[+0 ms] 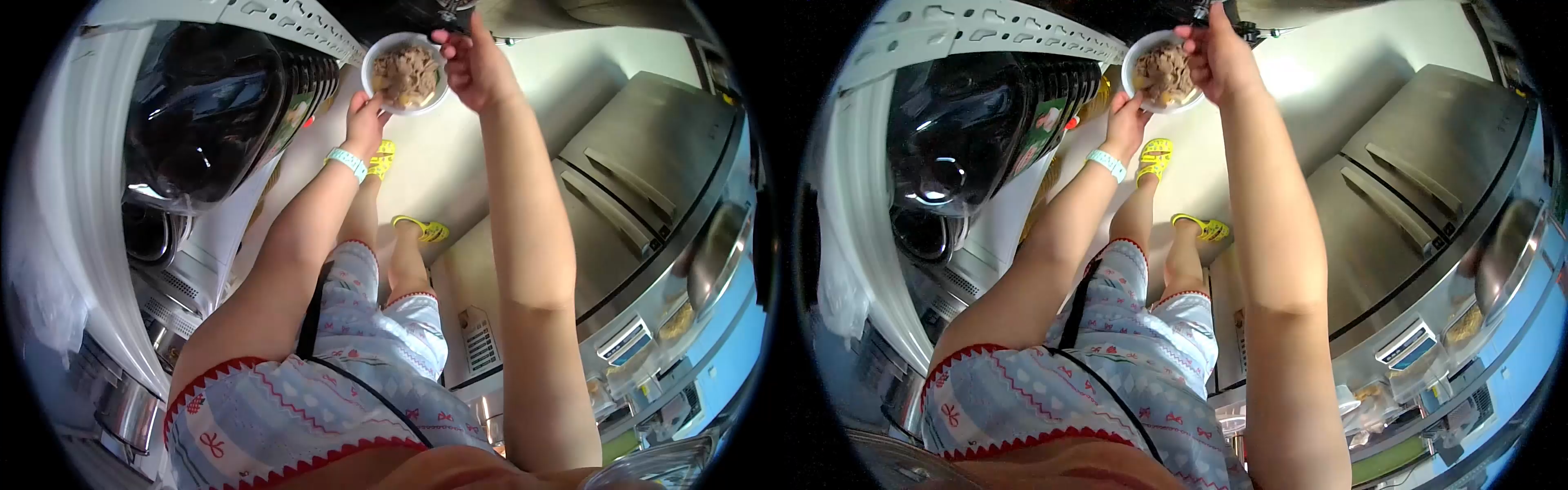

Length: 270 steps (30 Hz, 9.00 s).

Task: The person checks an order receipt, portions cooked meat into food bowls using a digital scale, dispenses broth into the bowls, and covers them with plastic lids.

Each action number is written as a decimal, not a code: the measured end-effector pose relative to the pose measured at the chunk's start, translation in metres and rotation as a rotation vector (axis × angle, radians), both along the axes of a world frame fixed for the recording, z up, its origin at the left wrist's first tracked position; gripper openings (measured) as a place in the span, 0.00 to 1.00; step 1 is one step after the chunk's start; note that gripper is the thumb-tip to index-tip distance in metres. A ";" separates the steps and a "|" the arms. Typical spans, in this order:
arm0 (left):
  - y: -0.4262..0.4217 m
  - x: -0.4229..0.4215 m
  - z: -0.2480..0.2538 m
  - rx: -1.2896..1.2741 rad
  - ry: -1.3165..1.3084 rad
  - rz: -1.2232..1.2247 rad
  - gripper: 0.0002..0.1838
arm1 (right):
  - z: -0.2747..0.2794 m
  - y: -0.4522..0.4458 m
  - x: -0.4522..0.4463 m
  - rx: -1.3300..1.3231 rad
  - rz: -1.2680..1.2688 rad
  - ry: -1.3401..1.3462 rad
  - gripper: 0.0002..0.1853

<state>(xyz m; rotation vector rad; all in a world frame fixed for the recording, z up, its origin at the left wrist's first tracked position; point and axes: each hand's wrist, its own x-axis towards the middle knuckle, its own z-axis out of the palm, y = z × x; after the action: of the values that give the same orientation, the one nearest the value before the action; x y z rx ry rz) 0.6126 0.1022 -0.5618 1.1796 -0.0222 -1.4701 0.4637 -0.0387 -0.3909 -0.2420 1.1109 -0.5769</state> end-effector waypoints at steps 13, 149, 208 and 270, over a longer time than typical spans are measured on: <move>-0.028 0.005 -0.009 0.009 -0.152 -0.072 0.10 | -0.049 0.039 0.015 -0.084 0.091 0.264 0.15; -0.020 0.007 -0.028 -0.126 -0.451 -0.230 0.13 | -0.157 0.081 -0.005 -0.082 -0.370 0.536 0.09; -0.042 0.028 -0.037 -0.198 -0.488 -0.206 0.10 | -0.073 0.059 0.026 -0.300 -0.300 0.302 0.09; -0.020 0.051 -0.073 -0.135 -0.886 -0.326 0.09 | -0.181 0.072 -0.049 -0.399 -0.009 0.704 0.10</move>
<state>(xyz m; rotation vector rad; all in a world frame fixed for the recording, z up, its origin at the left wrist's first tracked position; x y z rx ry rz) 0.6632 0.0818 -0.6343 1.6777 -0.9374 -1.0772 0.4151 0.0332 -0.5720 -0.8321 1.6656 -0.7451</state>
